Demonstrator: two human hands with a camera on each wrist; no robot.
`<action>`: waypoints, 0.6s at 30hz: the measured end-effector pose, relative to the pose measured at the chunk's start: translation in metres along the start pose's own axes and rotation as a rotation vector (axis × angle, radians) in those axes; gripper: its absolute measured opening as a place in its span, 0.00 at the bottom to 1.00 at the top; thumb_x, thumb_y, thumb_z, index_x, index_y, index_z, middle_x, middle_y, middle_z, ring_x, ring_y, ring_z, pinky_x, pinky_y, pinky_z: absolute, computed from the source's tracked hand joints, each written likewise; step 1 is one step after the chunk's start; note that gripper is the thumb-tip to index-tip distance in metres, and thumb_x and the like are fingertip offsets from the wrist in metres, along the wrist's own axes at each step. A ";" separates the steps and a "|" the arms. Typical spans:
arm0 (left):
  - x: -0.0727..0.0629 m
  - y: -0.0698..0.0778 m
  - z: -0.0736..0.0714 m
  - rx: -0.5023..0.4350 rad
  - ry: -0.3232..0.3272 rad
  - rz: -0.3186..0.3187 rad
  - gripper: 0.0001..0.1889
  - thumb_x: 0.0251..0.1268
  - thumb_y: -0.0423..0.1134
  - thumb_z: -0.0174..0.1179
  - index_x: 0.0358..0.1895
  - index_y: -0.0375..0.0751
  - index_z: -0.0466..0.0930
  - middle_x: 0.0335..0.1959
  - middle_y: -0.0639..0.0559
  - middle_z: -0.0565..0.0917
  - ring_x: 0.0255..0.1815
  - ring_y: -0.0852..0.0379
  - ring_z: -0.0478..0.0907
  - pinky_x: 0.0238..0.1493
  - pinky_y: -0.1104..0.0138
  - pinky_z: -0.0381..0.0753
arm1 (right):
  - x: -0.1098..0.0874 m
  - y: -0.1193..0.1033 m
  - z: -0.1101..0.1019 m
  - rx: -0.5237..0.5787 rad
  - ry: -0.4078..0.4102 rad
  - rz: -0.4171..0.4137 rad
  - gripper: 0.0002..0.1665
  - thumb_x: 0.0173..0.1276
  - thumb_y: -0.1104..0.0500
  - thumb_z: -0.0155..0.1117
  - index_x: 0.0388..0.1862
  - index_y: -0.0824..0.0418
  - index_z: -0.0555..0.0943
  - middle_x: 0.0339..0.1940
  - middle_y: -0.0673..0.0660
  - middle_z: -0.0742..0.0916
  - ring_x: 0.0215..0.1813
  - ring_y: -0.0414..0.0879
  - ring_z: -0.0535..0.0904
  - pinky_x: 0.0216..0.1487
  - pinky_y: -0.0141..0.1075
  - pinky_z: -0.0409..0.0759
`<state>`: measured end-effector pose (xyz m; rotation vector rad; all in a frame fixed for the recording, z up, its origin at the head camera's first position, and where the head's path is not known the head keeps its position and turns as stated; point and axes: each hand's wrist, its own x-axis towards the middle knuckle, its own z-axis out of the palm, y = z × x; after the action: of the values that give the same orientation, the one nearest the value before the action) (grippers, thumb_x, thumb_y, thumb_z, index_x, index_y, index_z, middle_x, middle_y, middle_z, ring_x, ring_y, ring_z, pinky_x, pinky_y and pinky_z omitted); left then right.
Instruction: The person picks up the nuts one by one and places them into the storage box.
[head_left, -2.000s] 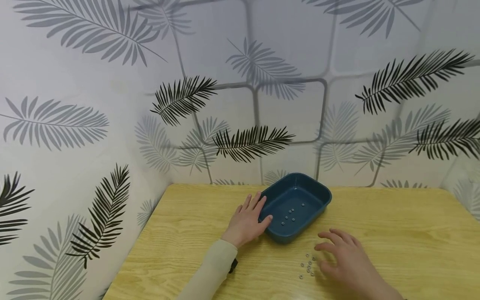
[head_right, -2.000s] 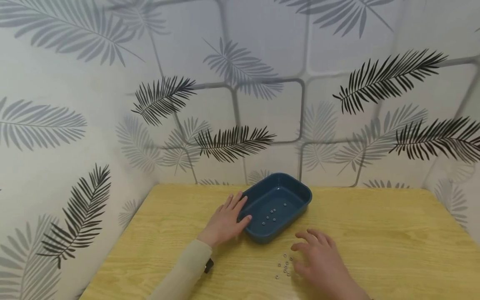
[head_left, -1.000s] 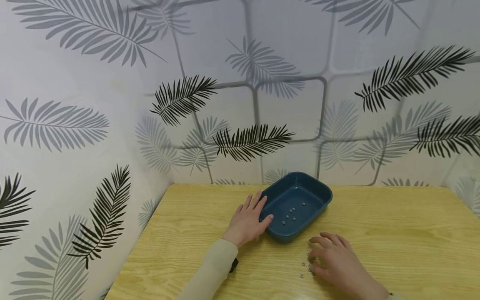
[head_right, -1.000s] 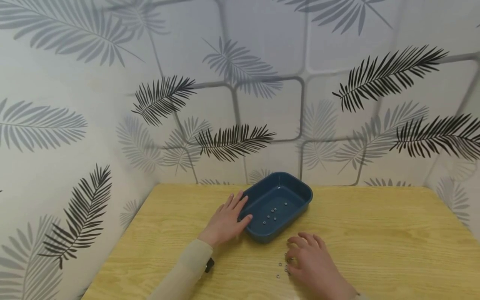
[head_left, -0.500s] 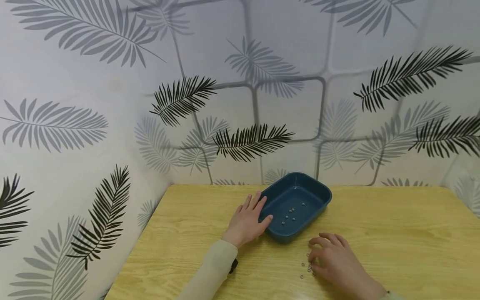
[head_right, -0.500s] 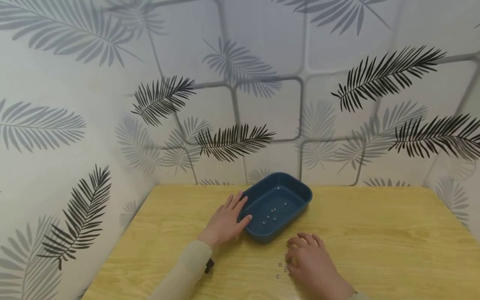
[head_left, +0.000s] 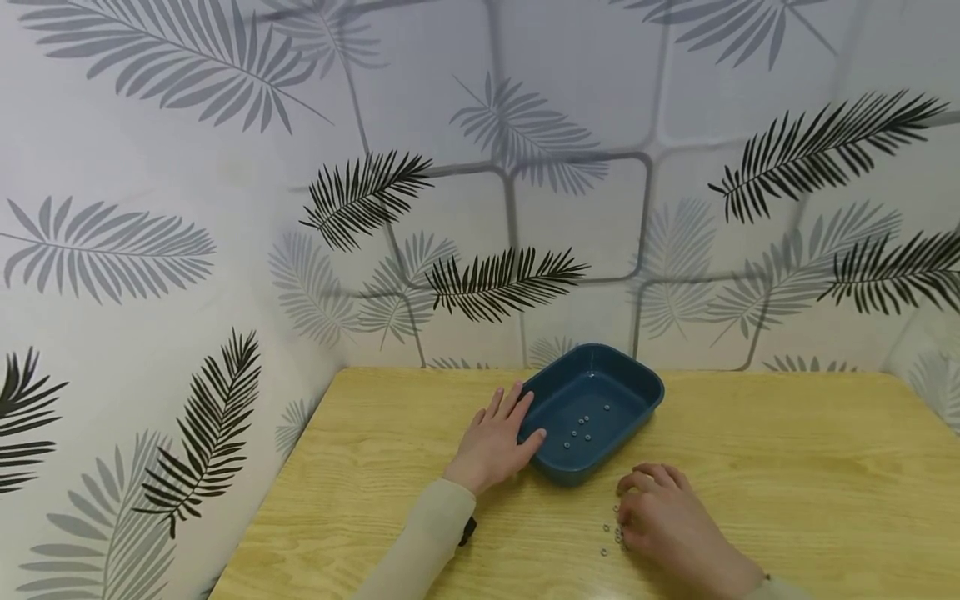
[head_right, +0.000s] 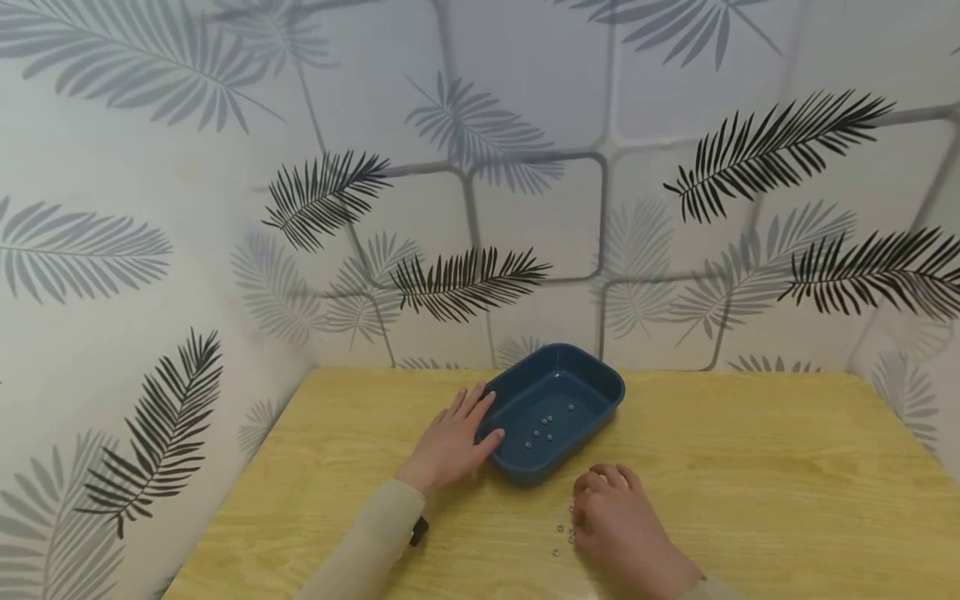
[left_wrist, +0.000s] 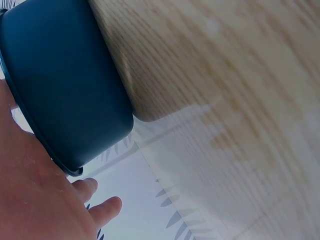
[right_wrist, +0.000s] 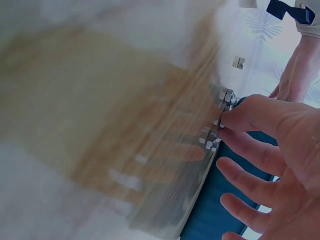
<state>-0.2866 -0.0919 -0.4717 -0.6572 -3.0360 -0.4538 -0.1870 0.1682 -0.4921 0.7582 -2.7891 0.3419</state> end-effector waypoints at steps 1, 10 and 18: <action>0.000 0.000 0.000 0.000 -0.001 0.000 0.36 0.75 0.64 0.39 0.80 0.54 0.49 0.81 0.54 0.44 0.80 0.49 0.40 0.73 0.48 0.52 | 0.001 0.000 0.000 -0.003 -0.005 0.005 0.07 0.49 0.58 0.72 0.19 0.45 0.83 0.42 0.49 0.83 0.54 0.55 0.73 0.60 0.59 0.65; 0.001 0.000 0.000 0.006 0.002 0.003 0.36 0.75 0.64 0.40 0.80 0.54 0.49 0.81 0.54 0.44 0.80 0.48 0.40 0.73 0.47 0.52 | 0.002 -0.003 -0.006 0.013 -0.030 0.050 0.06 0.50 0.57 0.71 0.19 0.45 0.84 0.43 0.49 0.84 0.55 0.56 0.73 0.59 0.60 0.65; 0.001 0.000 -0.001 0.006 -0.006 0.001 0.36 0.75 0.64 0.40 0.80 0.54 0.49 0.81 0.55 0.44 0.80 0.48 0.39 0.73 0.47 0.51 | 0.002 -0.003 -0.010 0.057 0.023 0.067 0.09 0.50 0.58 0.70 0.18 0.44 0.82 0.44 0.50 0.85 0.58 0.59 0.73 0.60 0.62 0.64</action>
<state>-0.2879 -0.0914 -0.4708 -0.6605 -3.0413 -0.4434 -0.1859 0.1671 -0.4817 0.6694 -2.7987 0.4407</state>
